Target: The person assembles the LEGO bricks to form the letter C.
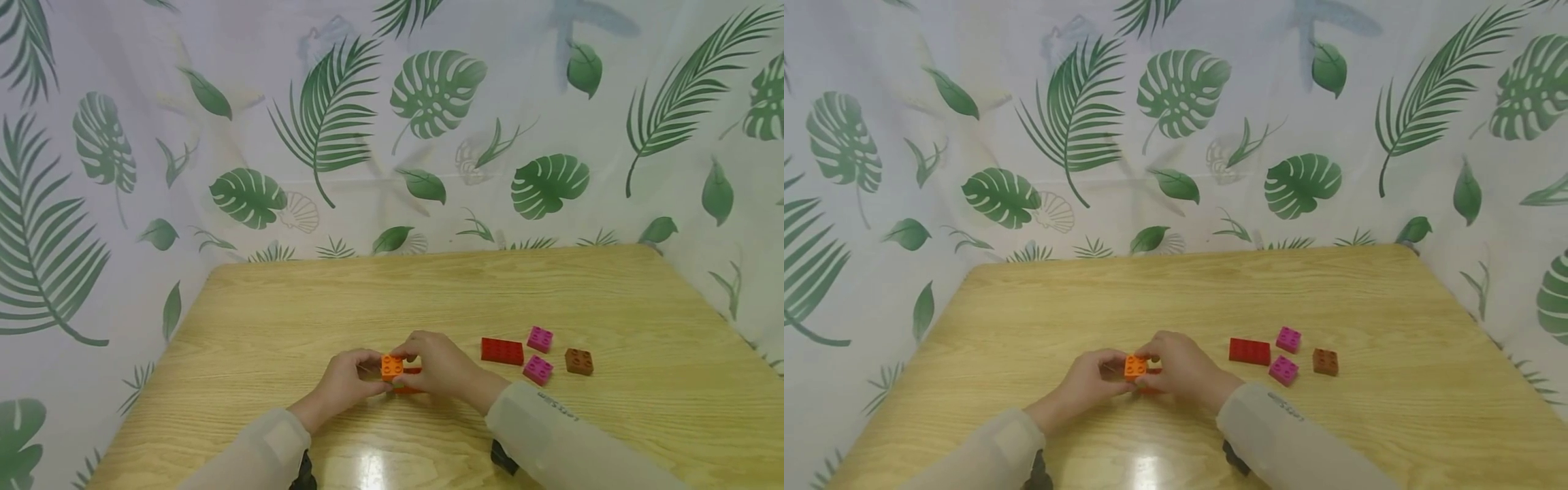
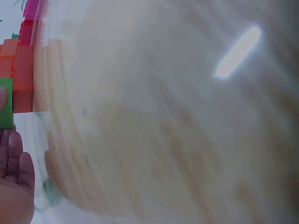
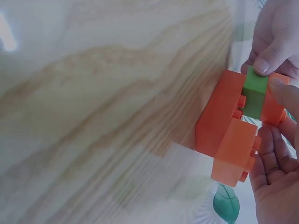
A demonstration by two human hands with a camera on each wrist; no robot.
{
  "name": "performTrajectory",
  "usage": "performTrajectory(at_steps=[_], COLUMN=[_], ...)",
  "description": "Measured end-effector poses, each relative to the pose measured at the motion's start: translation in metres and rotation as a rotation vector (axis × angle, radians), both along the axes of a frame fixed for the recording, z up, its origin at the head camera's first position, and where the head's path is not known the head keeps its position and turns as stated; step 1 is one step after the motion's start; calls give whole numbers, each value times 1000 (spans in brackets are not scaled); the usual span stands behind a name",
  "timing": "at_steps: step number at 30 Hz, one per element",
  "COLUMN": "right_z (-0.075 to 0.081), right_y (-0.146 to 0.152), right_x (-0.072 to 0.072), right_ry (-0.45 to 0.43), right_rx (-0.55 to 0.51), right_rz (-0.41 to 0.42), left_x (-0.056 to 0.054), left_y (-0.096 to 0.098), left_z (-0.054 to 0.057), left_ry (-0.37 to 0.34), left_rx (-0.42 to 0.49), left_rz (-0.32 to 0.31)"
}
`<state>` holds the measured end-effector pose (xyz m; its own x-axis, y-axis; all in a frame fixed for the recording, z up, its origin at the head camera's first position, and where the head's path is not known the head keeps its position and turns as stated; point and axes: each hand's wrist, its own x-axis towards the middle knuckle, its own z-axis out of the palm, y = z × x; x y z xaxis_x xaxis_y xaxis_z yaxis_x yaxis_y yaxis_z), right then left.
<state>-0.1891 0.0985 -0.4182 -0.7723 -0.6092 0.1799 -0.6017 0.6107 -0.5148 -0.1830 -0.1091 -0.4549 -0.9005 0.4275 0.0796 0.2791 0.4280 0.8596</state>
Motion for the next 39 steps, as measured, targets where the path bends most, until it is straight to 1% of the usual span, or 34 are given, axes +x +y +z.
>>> performTrajectory(at_steps=[4, 8, 12, 17, 18, 20, 25, 27, 29, 33, 37, 39], right_z=[0, 0, -2, -5, -6, -7, -11, -12, -12, -14, -16, -19], right_y=[0, 1, 1, 2, 3, 3, 5, 5, 5, 9, 19, 26], right_x=[0, 1, 0, 0, 0, 0, 2, 3, 4, 6, 8, 8], right_ry=[-13, -23, -37, -33, -30, -24, 1, -1, -10, -10, 21, 45], right_rx=[-14, -33, -30, -26, -30, -42, -80, -86, -89, -111, -161, -169], right_rz=[-14, -22, -34, -45, -44, -41, -23, -23, -26, -23, -6, -10], left_x=[0, 0, 0, 2, 2, 6, 17, 18, 19, 19, 19, 19], left_y=[0, 0, -1, 0, 1, 2, 5, 5, 5, 5, 5, 5], left_z=[2, 3, 4, 5, 7, 16, 38, 41, 42, 41, 41, 40], left_ry=[0, 4, 21, 26, 27, 33, 19, 12, 16, 31, 33, 29], left_rx=[0, 5, 40, 96, 104, 118, 131, 128, 122, 105, 95, 92], left_rz=[1, 14, 22, 39, 43, 40, 26, 29, 32, 34, 37, 42])
